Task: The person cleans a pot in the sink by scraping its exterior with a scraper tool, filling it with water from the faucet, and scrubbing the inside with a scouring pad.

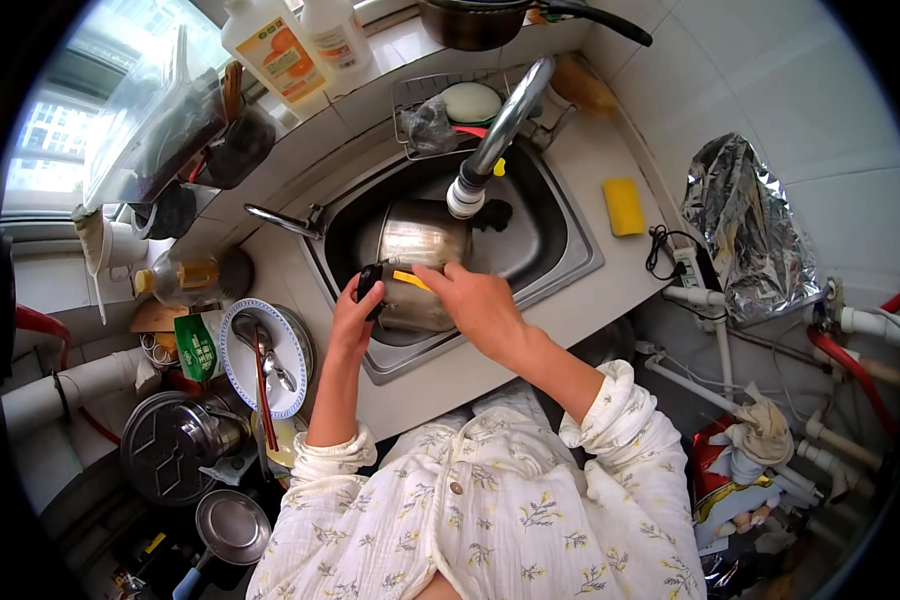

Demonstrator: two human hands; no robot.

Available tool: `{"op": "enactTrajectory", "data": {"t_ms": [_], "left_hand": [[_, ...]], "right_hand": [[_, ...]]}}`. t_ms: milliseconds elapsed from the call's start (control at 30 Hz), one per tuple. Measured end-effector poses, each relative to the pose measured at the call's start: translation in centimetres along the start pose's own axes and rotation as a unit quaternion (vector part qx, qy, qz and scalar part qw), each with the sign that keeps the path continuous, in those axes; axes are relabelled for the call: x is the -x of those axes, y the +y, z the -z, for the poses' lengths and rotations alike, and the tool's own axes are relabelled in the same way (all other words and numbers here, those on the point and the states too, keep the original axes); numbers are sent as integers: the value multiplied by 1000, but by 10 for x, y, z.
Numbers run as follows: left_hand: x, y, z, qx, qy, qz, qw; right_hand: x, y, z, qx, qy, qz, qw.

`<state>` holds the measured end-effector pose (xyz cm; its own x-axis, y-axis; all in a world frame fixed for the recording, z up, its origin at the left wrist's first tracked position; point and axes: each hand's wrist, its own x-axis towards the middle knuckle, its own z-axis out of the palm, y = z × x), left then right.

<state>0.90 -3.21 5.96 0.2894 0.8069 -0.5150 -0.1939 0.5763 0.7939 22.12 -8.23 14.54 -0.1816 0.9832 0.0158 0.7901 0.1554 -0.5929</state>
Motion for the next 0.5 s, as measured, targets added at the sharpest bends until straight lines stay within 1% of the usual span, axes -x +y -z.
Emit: {"op": "enactTrajectory", "data": {"t_ms": [100,300,400,500], "left_hand": [[1,-2,-1,-1,3,-6,1000],[4,0,-4,12,2,-10,1000],[6,2,-8,6,14,-11,1000],[0,-2,-1,29,15,6,999]], "right_hand": [[3,6,-8,18,-4,35,999],[-2,13,-13,75,-14,63,995],[-10,10,-16,64,5,104,993],[-18,14,-16,92,-10,124,988]]}}
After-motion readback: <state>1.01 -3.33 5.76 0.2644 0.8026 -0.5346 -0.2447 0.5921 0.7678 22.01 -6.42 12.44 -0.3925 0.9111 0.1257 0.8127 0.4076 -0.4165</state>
